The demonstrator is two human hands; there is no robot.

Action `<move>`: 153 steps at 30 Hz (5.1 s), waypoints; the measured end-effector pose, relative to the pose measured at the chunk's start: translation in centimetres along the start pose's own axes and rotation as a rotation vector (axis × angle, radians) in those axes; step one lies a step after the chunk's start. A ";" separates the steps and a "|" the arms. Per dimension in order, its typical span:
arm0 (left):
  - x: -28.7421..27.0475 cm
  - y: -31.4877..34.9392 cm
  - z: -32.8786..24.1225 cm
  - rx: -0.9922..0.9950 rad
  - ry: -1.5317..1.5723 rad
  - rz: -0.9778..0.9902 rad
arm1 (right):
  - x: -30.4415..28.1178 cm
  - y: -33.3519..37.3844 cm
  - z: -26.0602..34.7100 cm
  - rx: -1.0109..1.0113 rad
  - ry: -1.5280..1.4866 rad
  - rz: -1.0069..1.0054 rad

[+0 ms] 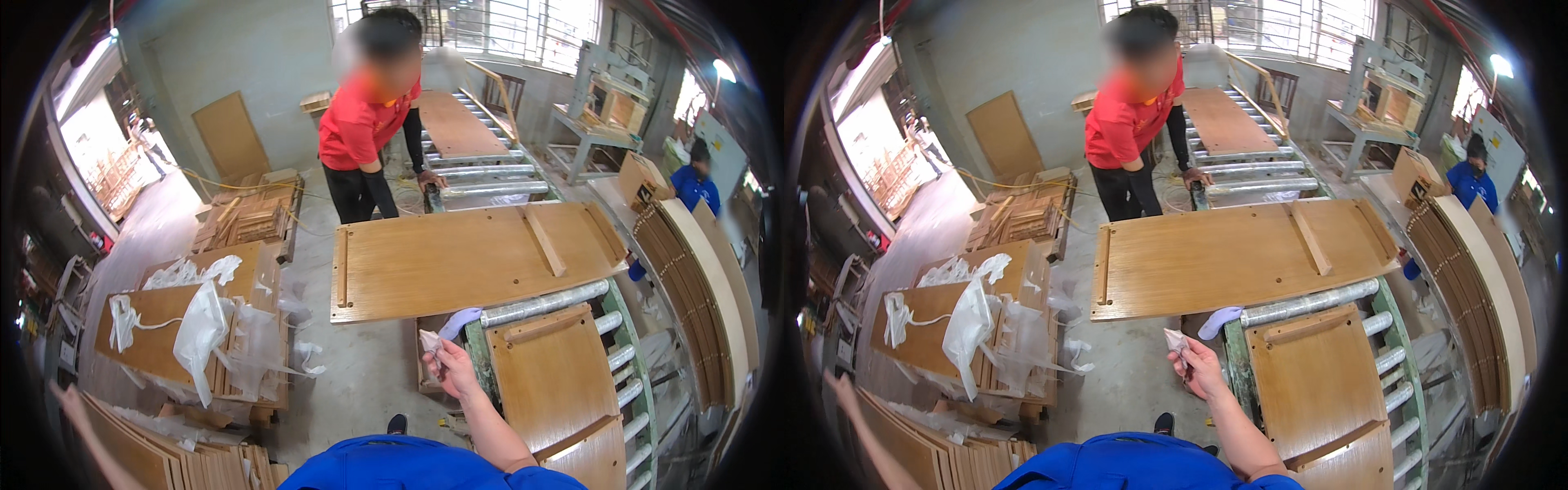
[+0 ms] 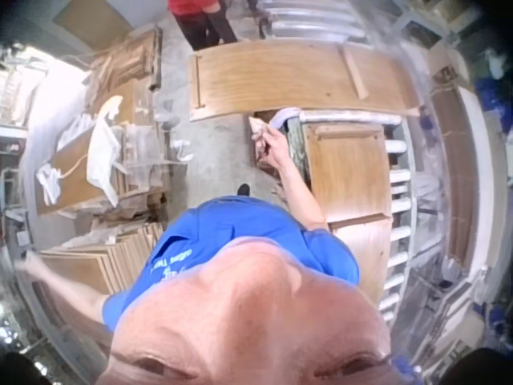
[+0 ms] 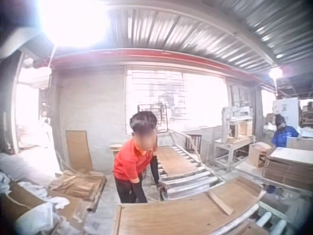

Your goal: The person wipes the surface of wooden panels on a roller conveyor using a small cloth. They move along the line, wiping multiple panels one at a time, then stack the finished panels on a nearby table.

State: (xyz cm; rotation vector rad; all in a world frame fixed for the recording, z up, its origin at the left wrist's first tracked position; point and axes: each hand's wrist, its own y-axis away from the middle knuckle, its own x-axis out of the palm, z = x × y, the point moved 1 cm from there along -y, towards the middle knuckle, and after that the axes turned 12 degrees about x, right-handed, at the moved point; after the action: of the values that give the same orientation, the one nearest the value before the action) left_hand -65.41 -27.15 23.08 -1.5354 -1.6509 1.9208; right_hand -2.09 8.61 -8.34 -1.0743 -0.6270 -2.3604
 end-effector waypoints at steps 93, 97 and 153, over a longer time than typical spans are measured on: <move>-10.5 50.1 -65.2 1.425 1.965 1.626 | -3.6 37.7 -3.8 -1.177 -0.196 -0.811; -9.3 55.4 -64.7 1.609 1.861 1.626 | -4.5 43.3 -5.7 -1.342 -0.273 -0.910; -42.6 94.7 -60.8 2.558 1.535 0.558 | -28.7 104.8 -23.4 -0.718 0.200 -2.445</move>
State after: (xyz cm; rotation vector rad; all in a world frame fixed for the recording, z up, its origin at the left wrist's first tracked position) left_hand 43.72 -53.36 -20.40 -0.8811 1.5155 0.5965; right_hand 62.47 -80.75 -22.57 0.8318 -1.4975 -4.7228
